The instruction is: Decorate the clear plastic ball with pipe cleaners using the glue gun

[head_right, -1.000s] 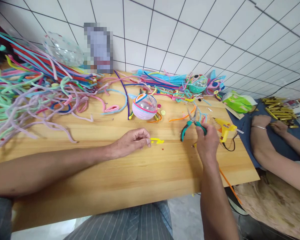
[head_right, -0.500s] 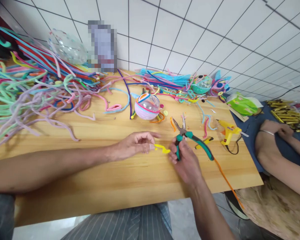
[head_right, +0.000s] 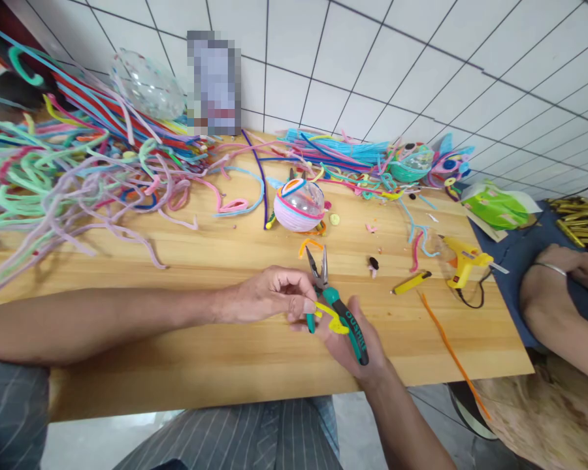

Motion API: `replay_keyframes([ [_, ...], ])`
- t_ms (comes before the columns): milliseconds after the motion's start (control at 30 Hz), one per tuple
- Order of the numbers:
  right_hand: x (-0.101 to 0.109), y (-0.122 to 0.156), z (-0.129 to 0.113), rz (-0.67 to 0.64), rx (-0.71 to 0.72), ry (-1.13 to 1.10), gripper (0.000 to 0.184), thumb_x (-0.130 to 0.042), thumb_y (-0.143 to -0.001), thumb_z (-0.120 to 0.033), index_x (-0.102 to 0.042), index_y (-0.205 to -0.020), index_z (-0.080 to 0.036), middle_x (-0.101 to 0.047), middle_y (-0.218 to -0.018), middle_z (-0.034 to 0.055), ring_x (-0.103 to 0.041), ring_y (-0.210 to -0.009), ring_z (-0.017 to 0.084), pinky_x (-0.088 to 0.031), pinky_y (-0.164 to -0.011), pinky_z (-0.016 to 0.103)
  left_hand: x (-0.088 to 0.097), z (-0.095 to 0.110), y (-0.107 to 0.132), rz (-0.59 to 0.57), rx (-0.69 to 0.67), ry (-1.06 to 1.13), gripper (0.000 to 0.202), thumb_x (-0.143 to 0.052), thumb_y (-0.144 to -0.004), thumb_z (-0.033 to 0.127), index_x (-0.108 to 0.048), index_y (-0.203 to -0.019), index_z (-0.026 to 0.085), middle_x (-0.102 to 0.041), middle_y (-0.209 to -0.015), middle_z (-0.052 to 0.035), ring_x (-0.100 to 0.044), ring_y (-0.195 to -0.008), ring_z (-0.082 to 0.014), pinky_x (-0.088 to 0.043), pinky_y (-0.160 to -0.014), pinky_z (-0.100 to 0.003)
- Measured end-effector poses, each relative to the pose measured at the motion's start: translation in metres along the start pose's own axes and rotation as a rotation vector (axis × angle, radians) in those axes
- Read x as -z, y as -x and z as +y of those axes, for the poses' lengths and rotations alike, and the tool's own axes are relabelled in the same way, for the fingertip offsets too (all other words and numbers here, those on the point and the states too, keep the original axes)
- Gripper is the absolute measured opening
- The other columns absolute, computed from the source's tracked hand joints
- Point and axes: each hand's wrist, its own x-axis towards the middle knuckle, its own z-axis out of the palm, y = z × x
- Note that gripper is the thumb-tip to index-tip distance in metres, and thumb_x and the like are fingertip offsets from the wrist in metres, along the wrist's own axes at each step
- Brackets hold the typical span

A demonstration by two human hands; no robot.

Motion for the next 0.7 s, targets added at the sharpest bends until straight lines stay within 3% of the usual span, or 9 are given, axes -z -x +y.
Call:
replay_keyframes([
  [100, 0.015, 0.008, -0.002, -0.116, -0.114, -0.210, 0.097, -0.044, -0.070, -0.109, -0.078, -0.119, -0.033, -0.076, -0.099, 0.0113, -0.072, -0.110, 0.039, -0.061, -0.085, 0.055, 0.000, -0.001, -0.002, 0.026, -0.018, -0.019, 0.057, -0.093, -0.075, 0.064, -0.071, -0.087, 0.013, -0.072, -0.076, -0.0025, -0.062, -0.064, -0.0090, -0.051, -0.064, -0.023],
  [200, 0.020, 0.012, -0.002, -0.218, -0.151, -0.274, 0.099, -0.072, -0.051, -0.102, -0.076, -0.125, -0.036, -0.077, -0.107, 0.0115, -0.072, -0.110, 0.039, -0.060, -0.084, 0.052, 0.002, -0.002, -0.003, 0.038, -0.004, -0.053, 0.055, -0.093, -0.076, 0.061, -0.070, -0.087, 0.012, -0.065, -0.067, 0.0017, -0.056, -0.057, -0.0071, -0.045, -0.057, -0.021],
  [333, 0.020, 0.009, -0.006, -0.221, -0.190, -0.288, 0.087, -0.083, -0.059, -0.086, -0.073, -0.130, -0.037, -0.075, -0.118, 0.0111, -0.072, -0.108, 0.036, -0.060, -0.088, 0.052, 0.002, 0.000, -0.004, 0.042, 0.010, -0.043, 0.052, -0.092, -0.078, 0.059, -0.069, -0.089, 0.013, -0.069, -0.073, -0.0010, -0.062, -0.061, -0.0099, -0.052, -0.062, -0.025],
  [467, 0.033, 0.014, -0.010, -0.045, -0.099, -0.225, 0.074, -0.083, -0.066, -0.075, -0.074, -0.129, -0.038, -0.073, -0.128, 0.0108, -0.070, -0.111, 0.035, -0.059, -0.090, 0.051, 0.003, 0.004, -0.006, 0.240, -0.127, -0.125, 0.038, -0.086, -0.086, 0.048, -0.067, -0.087, 0.015, -0.068, -0.080, 0.0007, -0.062, -0.067, -0.0085, -0.050, -0.066, -0.023],
  [567, 0.045, 0.033, -0.006, 0.052, -0.045, -0.114, 0.076, -0.081, -0.073, -0.072, -0.068, -0.142, -0.042, -0.069, -0.139, 0.0104, -0.067, -0.121, 0.036, -0.058, -0.094, 0.050, 0.005, 0.006, -0.008, 0.329, -0.168, -0.208, 0.029, -0.078, -0.092, 0.041, -0.065, -0.089, 0.016, -0.065, -0.077, 0.0033, -0.057, -0.063, -0.0070, -0.045, -0.060, -0.020],
  [700, 0.046, 0.067, 0.007, 0.013, -0.082, -0.039, 0.076, -0.077, -0.082, -0.067, -0.061, -0.152, -0.043, -0.064, -0.151, 0.0105, -0.061, -0.136, 0.040, -0.055, -0.104, 0.053, 0.008, 0.004, -0.010, 0.373, -0.186, -0.230, 0.019, -0.072, -0.093, 0.033, -0.064, -0.091, 0.015, -0.068, -0.082, 0.0015, -0.059, -0.064, -0.0073, -0.047, -0.062, -0.021],
])
